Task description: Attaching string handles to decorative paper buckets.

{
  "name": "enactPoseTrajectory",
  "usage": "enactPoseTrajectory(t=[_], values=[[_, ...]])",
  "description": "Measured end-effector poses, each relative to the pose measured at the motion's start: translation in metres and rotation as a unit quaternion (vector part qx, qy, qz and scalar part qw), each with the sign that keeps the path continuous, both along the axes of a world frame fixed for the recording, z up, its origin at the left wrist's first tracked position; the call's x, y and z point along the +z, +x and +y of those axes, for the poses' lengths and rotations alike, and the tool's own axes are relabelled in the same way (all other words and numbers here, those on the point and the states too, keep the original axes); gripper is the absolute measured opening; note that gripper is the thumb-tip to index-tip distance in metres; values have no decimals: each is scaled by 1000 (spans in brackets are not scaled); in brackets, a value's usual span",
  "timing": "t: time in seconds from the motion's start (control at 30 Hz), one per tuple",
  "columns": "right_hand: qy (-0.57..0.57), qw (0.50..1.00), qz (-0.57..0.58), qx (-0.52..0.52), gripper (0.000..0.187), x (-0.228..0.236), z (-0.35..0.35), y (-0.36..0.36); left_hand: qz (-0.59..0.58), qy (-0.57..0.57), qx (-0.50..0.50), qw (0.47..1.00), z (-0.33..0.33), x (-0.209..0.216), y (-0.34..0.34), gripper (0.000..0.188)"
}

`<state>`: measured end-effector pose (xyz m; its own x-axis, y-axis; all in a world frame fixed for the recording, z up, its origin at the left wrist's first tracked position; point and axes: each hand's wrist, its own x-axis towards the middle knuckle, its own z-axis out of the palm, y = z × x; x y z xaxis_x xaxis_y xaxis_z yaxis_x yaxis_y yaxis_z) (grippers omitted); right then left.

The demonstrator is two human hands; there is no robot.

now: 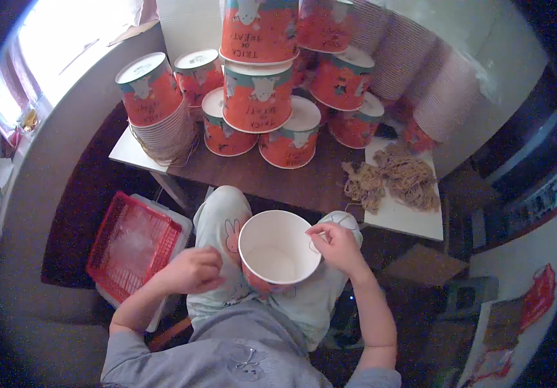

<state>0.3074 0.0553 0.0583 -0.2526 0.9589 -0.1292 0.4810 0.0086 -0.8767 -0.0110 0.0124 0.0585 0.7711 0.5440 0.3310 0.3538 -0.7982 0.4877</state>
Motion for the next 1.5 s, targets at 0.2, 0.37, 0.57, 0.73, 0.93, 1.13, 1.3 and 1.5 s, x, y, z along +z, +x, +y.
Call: enactPoseTrajectory(t=[0.2,0.37,0.57,0.73,0.93,1.13,1.3,1.5], values=[[216,918,-332,24,22,-3,32,-18,-51,-51,142,987,47,11,24,20],[189,897,-389,90,25,-20,54,-35,-81,-63,168,980,77,-8,58,17],[171,899,-394,86,19,-25,50,-51,-33,-88,151,984,135,-32,94,17],[229,894,-381,53,19,-38,47,-51,213,-235,-74,945,169,-37,117,25],[236,911,-336,24,23,-37,39,-49,149,-456,-34,877,178,-38,125,24],[275,912,-302,17,21,-41,31,-48,143,-449,-117,874,187,-60,126,15],[340,895,-287,26,17,-41,26,-48,138,-464,-142,864,186,-56,124,12],[340,900,-272,21,18,-43,26,-47,150,-480,-136,853,179,-48,126,15]])
